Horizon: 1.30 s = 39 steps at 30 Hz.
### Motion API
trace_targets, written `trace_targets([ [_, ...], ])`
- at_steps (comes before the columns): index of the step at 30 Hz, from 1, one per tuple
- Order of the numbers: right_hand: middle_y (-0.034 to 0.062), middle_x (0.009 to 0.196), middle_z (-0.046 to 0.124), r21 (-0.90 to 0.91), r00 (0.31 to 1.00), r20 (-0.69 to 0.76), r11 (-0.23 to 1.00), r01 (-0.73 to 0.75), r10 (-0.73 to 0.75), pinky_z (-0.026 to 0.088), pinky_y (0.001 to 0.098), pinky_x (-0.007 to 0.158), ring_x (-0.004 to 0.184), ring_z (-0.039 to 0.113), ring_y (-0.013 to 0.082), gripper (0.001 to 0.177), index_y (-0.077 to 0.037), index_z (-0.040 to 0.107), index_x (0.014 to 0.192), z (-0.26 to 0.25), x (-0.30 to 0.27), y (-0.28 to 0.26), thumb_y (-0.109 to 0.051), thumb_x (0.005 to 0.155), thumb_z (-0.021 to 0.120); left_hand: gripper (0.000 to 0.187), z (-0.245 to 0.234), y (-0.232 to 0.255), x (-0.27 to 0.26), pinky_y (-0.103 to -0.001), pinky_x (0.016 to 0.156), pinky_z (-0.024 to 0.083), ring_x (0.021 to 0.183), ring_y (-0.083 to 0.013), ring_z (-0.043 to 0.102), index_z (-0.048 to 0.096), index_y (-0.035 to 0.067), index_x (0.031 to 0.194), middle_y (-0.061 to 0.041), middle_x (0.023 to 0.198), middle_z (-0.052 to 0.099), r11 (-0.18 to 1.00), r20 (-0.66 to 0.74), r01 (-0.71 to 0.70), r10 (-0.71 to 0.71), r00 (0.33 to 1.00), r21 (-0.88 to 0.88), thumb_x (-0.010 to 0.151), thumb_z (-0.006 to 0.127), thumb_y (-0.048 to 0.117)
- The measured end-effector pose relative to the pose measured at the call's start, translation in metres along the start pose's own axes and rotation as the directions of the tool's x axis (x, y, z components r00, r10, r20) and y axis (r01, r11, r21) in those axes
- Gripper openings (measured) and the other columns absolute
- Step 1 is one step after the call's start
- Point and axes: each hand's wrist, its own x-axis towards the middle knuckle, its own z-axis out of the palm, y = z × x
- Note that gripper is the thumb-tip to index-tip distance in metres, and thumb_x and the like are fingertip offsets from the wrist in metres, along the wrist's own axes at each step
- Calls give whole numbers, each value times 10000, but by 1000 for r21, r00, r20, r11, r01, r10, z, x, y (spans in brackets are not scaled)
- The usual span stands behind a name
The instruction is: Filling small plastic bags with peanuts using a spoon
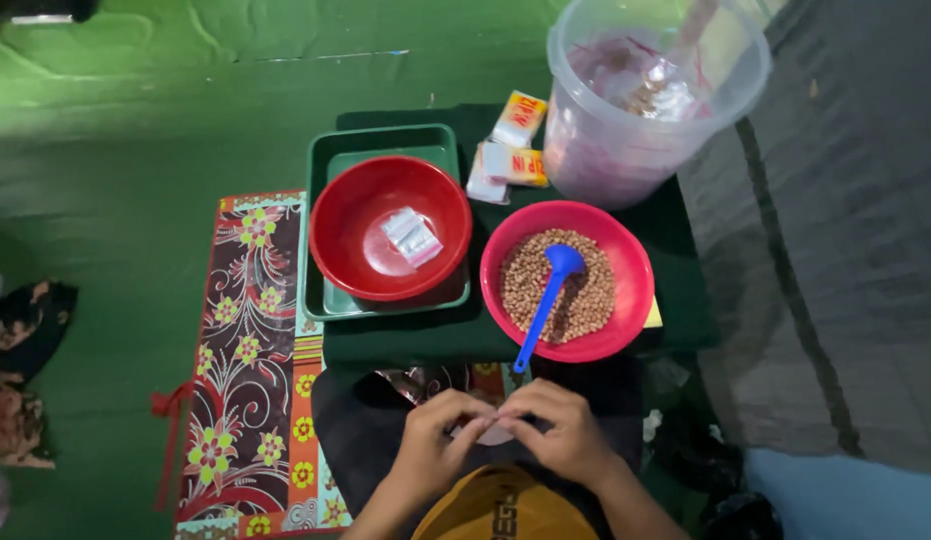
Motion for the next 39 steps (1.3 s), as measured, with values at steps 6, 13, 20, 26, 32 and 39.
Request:
trace_targets([
  [6,42,736,656,-14,999,33,999,41,-40,484,282,651,661,600,184,49,-54,628,751,10,5,-5,-60,794,651,20,0,-8,-12,-251,568,473,671,-169,593,647,71,821,-60,758,613,997,-33,-68,69,997,44,830,631,79],
  [13,20,704,675,-90,981,186,994,66,-48,458,284,570,589,614,179,63,-96,663,725,-1,8,-1,-74,784,659,77,1,-27,-15,-240,587,469,689,-165,625,675,76,833,-50,776,617,997,67,-31,36,997,-76,822,609,37],
  [20,-10,734,674,25,877,7,877,-480,480,441,185,543,586,565,59,120,-104,670,726,-50,41,23,-116,832,615,413,6,-34,-13,-201,549,461,571,-51,542,626,119,1083,19,713,637,975,13,193,-193,981,-106,708,779,202],
  [26,120,925,592,525,688,-565,841,-127,457,482,207,652,778,582,172,255,-44,500,1024,-115,124,23,-60,805,629,279,1,-35,-18,-261,570,486,624,-124,614,649,136,1053,-1,811,657,949,181,314,-311,933,12,790,679,222],
  [32,192,1262,504,552,729,-509,823,-131,458,524,289,915,1085,608,252,596,-10,359,1287,-95,100,35,-62,783,671,243,-2,-34,-25,-284,670,485,765,-160,636,654,122,1032,-31,935,669,904,240,424,-426,872,60,806,643,209],
  [39,193,661,612,153,953,-262,982,-112,149,552,402,731,724,660,353,193,85,607,671,-34,22,19,103,605,787,17,-37,-41,8,-342,596,515,628,-274,634,684,95,790,-85,678,653,992,-89,-37,48,995,123,781,694,105],
])
